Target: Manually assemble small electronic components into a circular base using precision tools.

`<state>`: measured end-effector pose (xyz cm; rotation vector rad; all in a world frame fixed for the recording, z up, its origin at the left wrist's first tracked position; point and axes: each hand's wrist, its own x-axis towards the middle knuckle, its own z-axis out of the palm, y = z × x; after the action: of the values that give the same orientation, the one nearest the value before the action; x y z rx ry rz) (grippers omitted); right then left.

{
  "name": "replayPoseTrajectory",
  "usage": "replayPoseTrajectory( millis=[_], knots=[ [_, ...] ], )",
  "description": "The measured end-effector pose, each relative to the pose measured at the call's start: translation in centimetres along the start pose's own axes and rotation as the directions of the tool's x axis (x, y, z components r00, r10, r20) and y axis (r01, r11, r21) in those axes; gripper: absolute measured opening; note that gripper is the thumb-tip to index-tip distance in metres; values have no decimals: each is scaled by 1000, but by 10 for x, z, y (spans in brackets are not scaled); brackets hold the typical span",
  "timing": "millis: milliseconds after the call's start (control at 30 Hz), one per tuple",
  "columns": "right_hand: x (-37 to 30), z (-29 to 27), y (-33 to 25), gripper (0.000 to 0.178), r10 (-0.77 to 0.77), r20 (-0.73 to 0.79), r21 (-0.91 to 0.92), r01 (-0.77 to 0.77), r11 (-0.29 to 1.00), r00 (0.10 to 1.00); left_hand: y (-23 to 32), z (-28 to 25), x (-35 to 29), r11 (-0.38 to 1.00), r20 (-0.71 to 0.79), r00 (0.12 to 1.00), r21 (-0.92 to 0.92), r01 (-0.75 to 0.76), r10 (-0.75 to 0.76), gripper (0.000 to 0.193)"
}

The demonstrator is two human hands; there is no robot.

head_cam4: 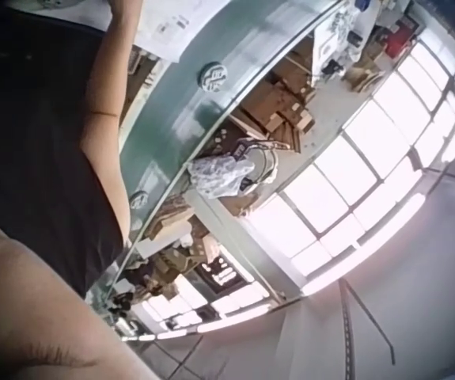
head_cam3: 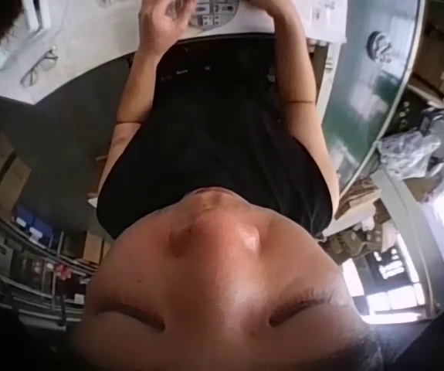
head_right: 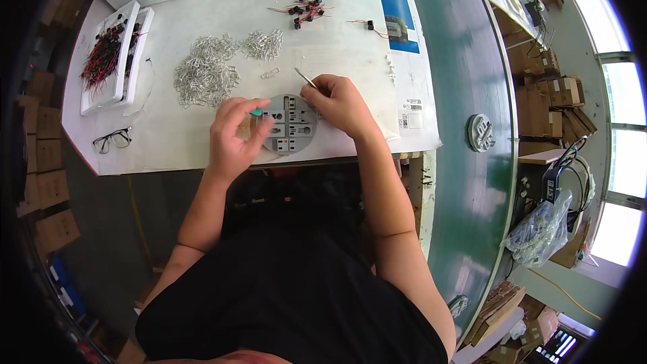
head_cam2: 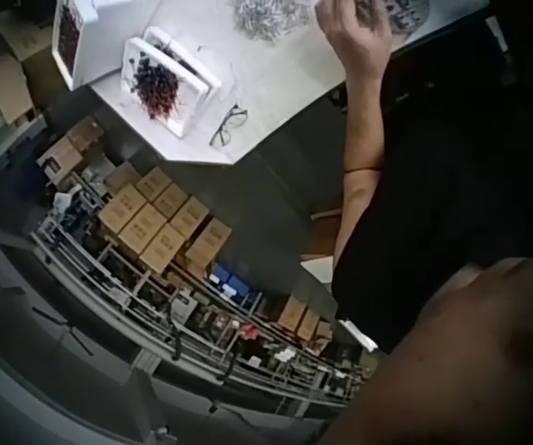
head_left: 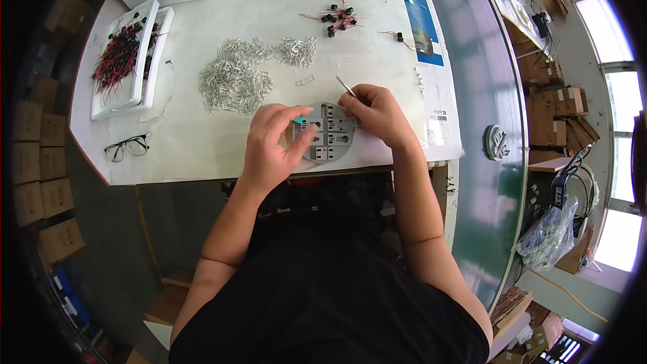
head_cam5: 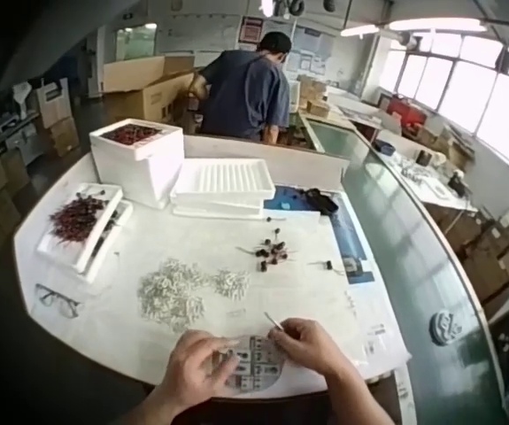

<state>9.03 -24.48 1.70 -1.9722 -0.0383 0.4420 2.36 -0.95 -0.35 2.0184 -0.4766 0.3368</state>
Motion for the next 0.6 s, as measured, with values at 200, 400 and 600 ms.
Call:
replayPoseTrajectory(
  millis=[200, 400, 600],
  knots=[
    [-1, -5, 5, 29, 42, -14, 142, -40, 989, 999, 16, 7, 29, 985, 73, 984, -28, 168, -165, 29],
    [0, -5, 15, 30, -24, -81, 152, 36, 988, 996, 7, 22, 46, 996, 227, 974, 92, -18, -4, 24],
    [5, -2, 23, 31, -179, -98, 37, 183, 982, 979, 17, 23, 44, 934, 271, 962, 335, -119, 26, 32]
  ],
)
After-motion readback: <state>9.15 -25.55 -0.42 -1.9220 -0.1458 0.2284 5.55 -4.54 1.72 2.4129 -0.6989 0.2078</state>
